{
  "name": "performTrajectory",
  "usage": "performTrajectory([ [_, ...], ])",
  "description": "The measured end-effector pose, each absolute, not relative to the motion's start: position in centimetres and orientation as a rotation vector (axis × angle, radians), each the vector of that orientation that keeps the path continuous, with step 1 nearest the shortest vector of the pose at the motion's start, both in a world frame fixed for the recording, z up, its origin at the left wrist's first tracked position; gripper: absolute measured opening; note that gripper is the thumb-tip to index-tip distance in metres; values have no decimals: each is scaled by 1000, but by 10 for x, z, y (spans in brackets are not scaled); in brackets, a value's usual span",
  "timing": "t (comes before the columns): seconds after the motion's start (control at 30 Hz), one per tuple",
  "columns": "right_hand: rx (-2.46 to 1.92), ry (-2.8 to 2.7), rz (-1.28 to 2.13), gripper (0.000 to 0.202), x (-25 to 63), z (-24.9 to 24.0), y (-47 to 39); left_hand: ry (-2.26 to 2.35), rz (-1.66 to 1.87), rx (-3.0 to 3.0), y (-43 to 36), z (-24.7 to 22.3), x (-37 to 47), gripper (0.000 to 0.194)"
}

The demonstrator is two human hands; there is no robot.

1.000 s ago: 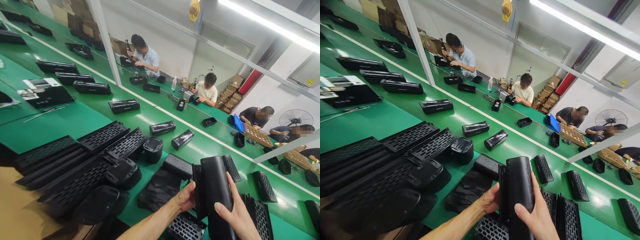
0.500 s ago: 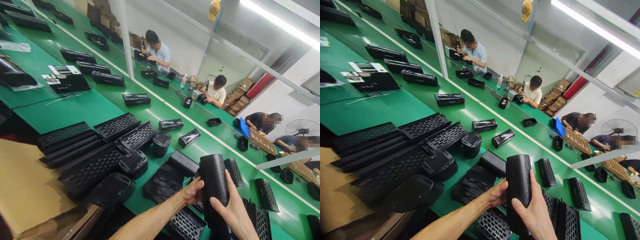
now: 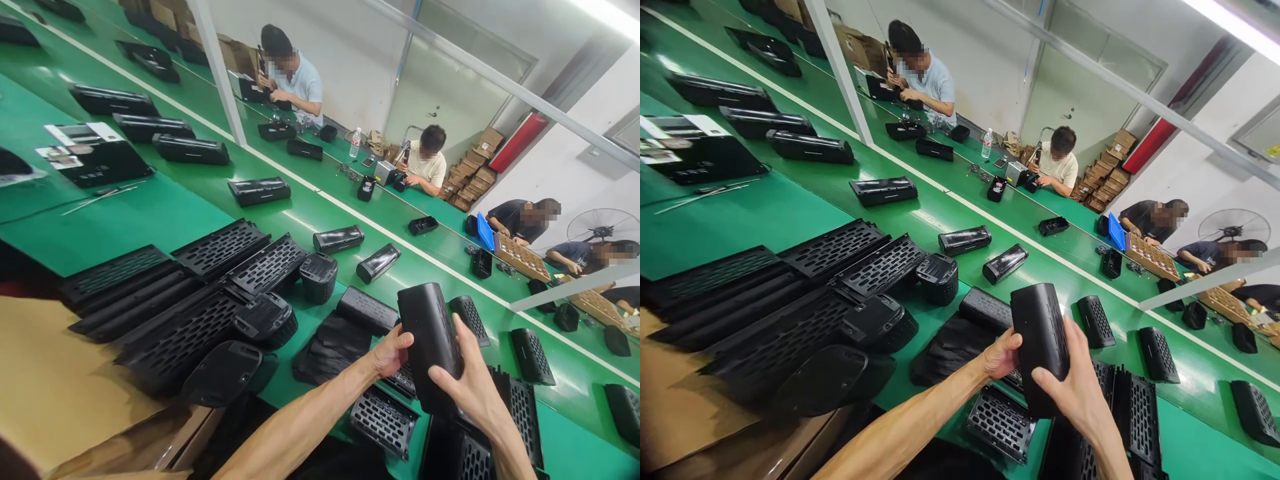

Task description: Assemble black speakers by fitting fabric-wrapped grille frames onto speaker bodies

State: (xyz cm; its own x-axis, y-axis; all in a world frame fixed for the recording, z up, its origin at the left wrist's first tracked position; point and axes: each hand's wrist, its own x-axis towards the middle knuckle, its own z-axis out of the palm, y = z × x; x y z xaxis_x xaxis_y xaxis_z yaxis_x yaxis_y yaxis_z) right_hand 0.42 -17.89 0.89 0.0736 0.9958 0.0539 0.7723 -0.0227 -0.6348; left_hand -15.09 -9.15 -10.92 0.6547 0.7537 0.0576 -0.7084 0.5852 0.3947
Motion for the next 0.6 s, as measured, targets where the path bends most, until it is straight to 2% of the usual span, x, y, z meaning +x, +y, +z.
performTrajectory([
  [0.17,-1745,-1356,213,116,-25,-40,-212,139,980,438,-90,-90,-158,78],
  [0.3,-1597,-1309,-60,96,-35,-57,-203,190,962,544,-83,-86,-161,76],
  [0.43,-1615,-1288,47,85,-14,-37,-204,243,871,858,-44,-69,-192,96],
  [0.53,-1650,-1273,133,84,0,-25,-214,281,942,1268,-11,-41,-223,130],
  [0.6,-1651,-1293,159,84,3,-21,-216,250,839,1467,0,-21,-237,130],
])
